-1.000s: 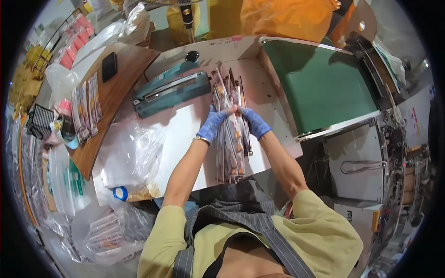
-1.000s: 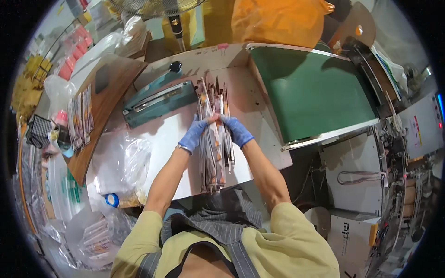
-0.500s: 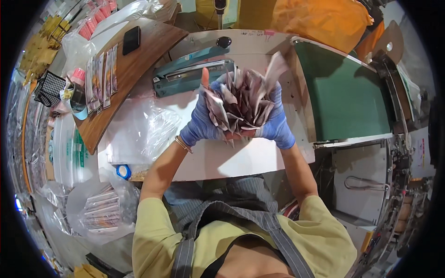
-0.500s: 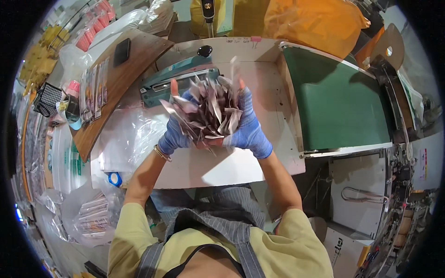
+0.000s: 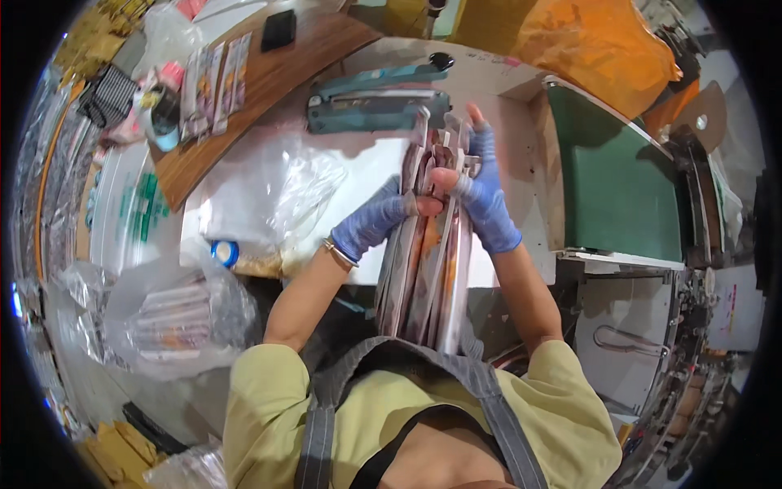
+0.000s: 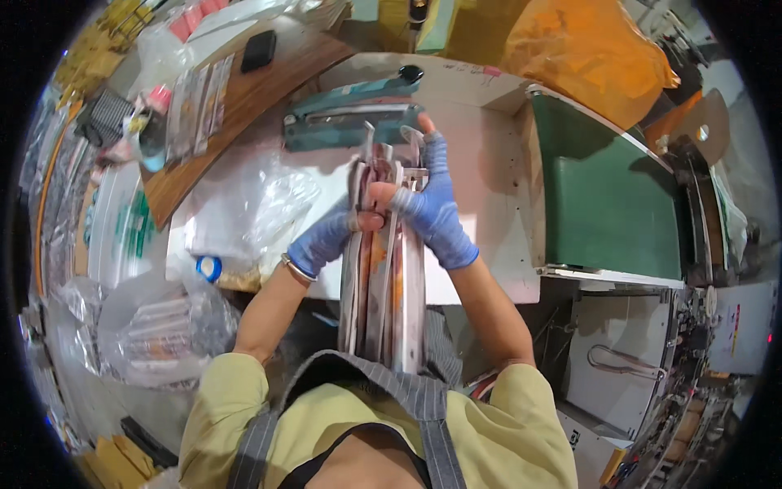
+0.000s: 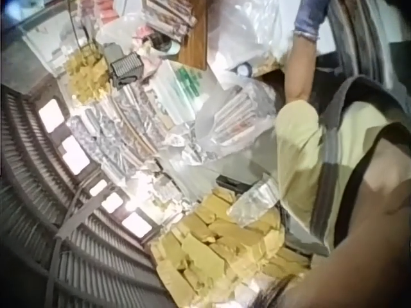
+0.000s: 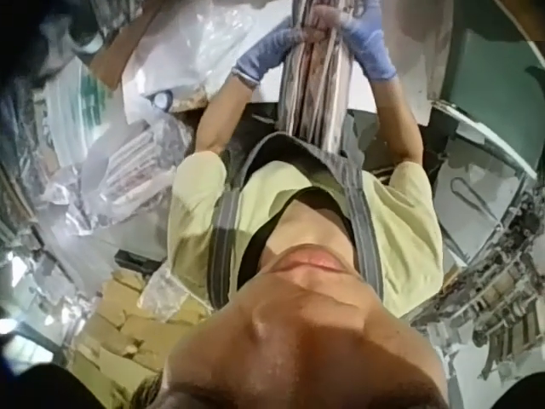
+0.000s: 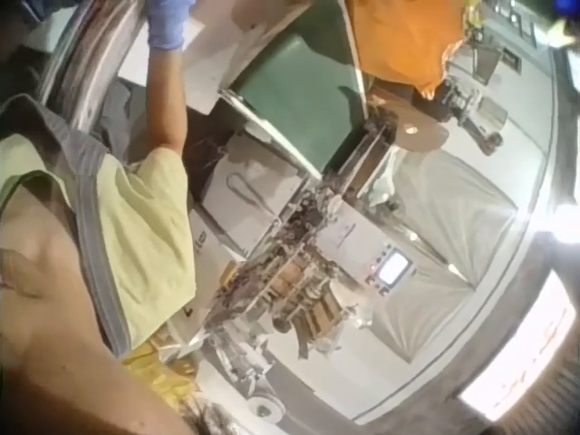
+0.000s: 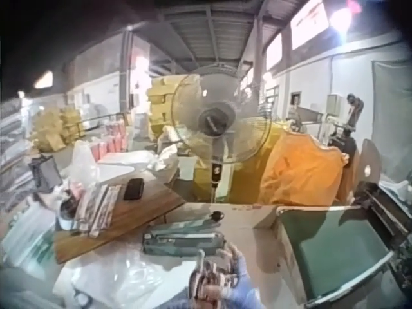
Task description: Packaging bundles of materials into plastic bags and sealing them with a heat sealer on a production line.
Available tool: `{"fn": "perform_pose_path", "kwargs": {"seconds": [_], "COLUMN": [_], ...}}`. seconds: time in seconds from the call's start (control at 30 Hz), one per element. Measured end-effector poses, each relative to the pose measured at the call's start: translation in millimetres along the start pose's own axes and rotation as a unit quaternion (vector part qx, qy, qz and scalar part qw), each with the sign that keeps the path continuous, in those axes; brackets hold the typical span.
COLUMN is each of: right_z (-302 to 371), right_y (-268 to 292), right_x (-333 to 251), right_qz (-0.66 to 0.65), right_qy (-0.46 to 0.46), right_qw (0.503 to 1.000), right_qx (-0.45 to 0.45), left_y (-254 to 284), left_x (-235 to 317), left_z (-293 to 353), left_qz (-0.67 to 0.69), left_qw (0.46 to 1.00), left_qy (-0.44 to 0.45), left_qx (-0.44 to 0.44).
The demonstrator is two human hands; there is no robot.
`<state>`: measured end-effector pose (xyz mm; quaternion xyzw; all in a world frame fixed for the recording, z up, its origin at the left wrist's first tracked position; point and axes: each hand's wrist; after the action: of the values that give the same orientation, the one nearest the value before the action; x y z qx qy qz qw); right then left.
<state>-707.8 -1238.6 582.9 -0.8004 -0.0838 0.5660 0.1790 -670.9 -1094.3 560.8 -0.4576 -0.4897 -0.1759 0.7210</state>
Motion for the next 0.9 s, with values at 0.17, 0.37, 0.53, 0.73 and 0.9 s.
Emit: {"fn": "perform_pose_path", "kwargs": {"seconds": [0.17,0.37,0.53,0.73,0.9], "right_z": [30,44,53,59,63], "right_y": [19,-12,-49,-56,-66], "right_x": [84,115,135,174,139], "right_qz": [-0.171,-0.143,-0.193,-0.235,-0.312], "right_qy": [-0.356,-0.385,-0.403,-0.407,-0.323], "right_qw": [0.901,0.886,0.864,0.859,0.885], "right_qx": [-0.182,-0.215,-0.233,-0.201,-0.126], "left_y": [-7,60,132,86,34], "left_x": [-99,-107,-100,-106,-90], "left_z": [72,115,145,155,168], "left_qz": [0.293,-0.663,-0.775,-0.802,-0.804], "left_qw": [0.945,0.440,0.451,0.497,0.501], "left_qy": [0.131,-0.122,-0.090,-0.106,-0.179], "left_qx": [0.067,0.593,0.433,0.314,0.267]}}
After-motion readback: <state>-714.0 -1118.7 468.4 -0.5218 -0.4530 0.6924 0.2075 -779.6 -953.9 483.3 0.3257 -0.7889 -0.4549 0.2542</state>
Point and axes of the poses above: each hand's wrist, its own z-axis away from the middle knuckle, its own y-axis out of the back of the hand, x = y × z, and after that the axes turned 5 degrees about -z, right-handed
